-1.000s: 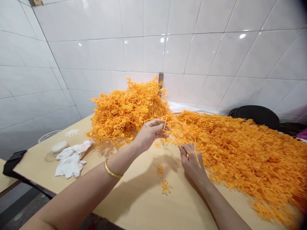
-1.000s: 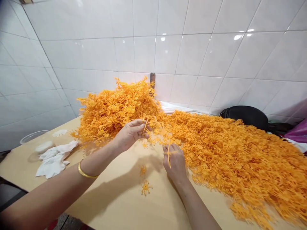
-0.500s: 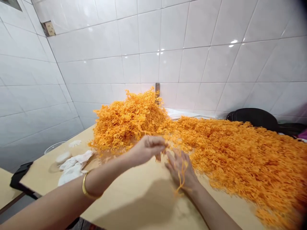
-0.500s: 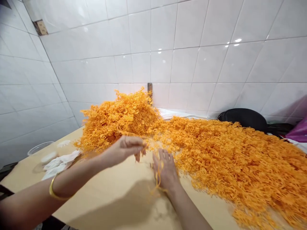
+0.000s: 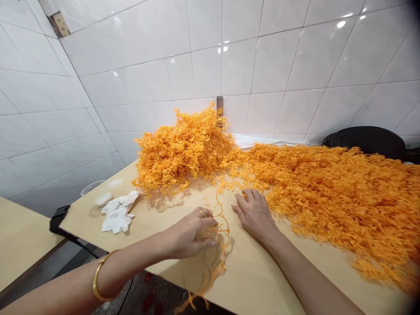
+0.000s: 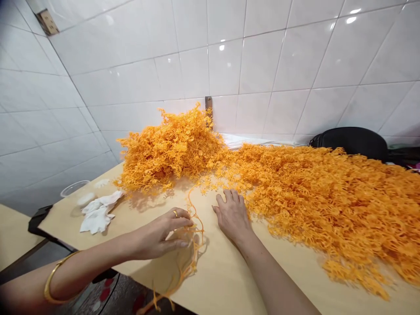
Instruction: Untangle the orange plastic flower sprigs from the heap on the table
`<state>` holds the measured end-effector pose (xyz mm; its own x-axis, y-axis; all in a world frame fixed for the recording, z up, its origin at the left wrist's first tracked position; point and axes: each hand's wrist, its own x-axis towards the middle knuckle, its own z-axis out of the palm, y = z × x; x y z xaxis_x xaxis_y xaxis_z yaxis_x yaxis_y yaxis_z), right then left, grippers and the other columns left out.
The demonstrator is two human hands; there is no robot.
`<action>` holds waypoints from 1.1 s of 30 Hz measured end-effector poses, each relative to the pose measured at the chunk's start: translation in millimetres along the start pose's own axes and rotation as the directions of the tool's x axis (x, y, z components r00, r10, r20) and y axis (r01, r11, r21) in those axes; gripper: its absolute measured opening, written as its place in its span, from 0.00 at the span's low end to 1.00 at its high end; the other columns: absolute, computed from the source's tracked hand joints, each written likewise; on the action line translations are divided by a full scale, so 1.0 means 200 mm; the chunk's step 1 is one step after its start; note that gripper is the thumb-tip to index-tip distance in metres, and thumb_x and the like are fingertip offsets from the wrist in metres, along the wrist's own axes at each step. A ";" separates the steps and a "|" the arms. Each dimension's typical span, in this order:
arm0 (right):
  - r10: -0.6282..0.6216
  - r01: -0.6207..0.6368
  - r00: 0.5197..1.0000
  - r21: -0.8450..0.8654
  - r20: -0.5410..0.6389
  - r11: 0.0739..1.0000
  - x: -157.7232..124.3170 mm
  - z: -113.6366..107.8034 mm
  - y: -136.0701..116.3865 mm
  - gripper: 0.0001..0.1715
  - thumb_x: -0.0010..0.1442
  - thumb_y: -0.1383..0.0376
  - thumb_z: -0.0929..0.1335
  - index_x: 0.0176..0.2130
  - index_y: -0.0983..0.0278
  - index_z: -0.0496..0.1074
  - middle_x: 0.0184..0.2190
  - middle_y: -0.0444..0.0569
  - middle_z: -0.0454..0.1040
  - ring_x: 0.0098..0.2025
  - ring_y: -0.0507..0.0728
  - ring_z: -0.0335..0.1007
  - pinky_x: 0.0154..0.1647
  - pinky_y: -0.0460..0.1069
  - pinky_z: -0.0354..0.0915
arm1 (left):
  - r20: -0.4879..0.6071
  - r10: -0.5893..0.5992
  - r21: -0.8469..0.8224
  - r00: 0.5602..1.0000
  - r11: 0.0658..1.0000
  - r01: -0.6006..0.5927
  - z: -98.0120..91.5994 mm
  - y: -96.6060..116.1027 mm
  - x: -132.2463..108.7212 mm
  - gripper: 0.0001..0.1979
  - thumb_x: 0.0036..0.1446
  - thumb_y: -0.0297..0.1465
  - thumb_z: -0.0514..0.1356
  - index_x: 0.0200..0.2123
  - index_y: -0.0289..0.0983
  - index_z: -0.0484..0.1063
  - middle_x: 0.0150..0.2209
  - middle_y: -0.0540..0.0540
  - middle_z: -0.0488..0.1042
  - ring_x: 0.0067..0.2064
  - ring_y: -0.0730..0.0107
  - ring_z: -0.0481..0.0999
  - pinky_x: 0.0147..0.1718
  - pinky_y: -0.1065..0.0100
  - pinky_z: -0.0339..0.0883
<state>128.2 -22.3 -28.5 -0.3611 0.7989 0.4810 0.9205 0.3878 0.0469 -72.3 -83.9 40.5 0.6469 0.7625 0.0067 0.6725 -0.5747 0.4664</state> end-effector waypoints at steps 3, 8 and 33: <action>-0.019 0.019 1.000 0.038 -0.007 0.999 0.00 0.00 0.00 0.11 0.56 0.62 0.60 0.37 0.65 0.67 0.41 0.55 0.64 0.44 0.61 0.53 0.41 0.53 0.52 | 0.036 -0.052 0.005 0.998 0.999 0.052 -0.03 -0.03 -0.04 0.14 0.52 0.32 0.52 0.43 0.37 0.66 0.40 0.42 0.66 0.40 0.66 0.66 0.39 0.66 0.59; -0.041 0.041 0.999 0.090 -0.001 0.995 0.00 0.01 -0.02 0.11 0.56 0.63 0.60 0.35 0.65 0.67 0.39 0.55 0.64 0.42 0.60 0.53 0.40 0.53 0.52 | -0.013 -0.063 0.115 0.998 0.991 0.064 -0.08 -0.07 -0.08 0.10 0.53 0.29 0.50 0.37 0.37 0.69 0.37 0.42 0.67 0.41 0.64 0.65 0.38 0.66 0.58; -0.049 0.046 0.999 0.171 0.011 0.984 0.00 0.01 -0.06 0.12 0.58 0.66 0.57 0.29 0.65 0.67 0.32 0.52 0.65 0.39 0.57 0.57 0.38 0.51 0.55 | -0.412 -0.058 -0.256 0.909 0.965 -0.055 -0.31 0.15 0.29 0.06 0.46 0.27 0.53 0.21 0.34 0.68 0.17 0.51 0.62 0.21 0.78 0.59 0.18 0.75 0.50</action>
<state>118.0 -26.3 -31.5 -0.4075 0.7842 0.4680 0.8639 0.4972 -0.0808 -37.4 -38.9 109.0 0.4012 0.8490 0.3439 0.5215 -0.5203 0.6763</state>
